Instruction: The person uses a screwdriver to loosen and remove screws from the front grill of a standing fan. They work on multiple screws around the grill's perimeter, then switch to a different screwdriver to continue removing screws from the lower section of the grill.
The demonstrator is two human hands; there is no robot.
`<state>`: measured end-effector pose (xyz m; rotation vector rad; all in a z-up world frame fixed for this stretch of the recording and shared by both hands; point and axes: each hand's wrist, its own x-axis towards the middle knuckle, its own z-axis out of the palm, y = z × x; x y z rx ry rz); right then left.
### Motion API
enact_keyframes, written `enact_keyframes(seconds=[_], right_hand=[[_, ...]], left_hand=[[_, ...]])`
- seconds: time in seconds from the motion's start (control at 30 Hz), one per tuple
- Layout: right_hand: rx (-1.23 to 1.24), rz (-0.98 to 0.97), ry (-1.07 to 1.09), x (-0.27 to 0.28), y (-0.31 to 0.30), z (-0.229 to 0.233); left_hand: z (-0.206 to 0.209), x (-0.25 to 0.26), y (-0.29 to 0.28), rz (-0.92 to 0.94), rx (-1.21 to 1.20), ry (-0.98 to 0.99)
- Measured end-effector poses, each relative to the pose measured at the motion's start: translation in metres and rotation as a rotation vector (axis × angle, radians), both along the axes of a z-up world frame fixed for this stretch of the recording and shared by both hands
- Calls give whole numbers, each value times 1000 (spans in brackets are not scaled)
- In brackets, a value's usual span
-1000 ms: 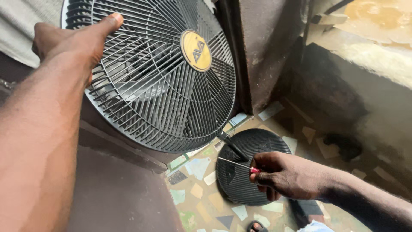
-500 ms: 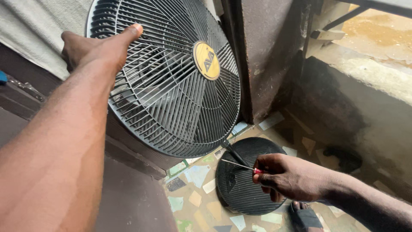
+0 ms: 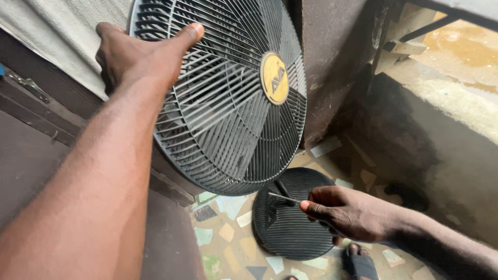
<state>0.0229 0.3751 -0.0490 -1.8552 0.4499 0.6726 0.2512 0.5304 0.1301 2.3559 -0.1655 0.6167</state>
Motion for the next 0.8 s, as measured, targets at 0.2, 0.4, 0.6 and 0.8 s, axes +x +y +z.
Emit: enact_keyframes(seconds=[0.2, 0.4, 0.6, 0.8], right_hand=[[121, 76, -85, -16, -25, -6], [23, 280, -87, -30, -60, -10], [0, 319, -65, -51, -81, -20], [126, 391, -28, -67, -79, -35]], left_hand=[[-19, -39, -20, -44, -2, -67], [-43, -103, -29, -49, 24, -89], [-67, -157, -24, -81, 22, -81], [-81, -193, -18, -123, 16, -18]])
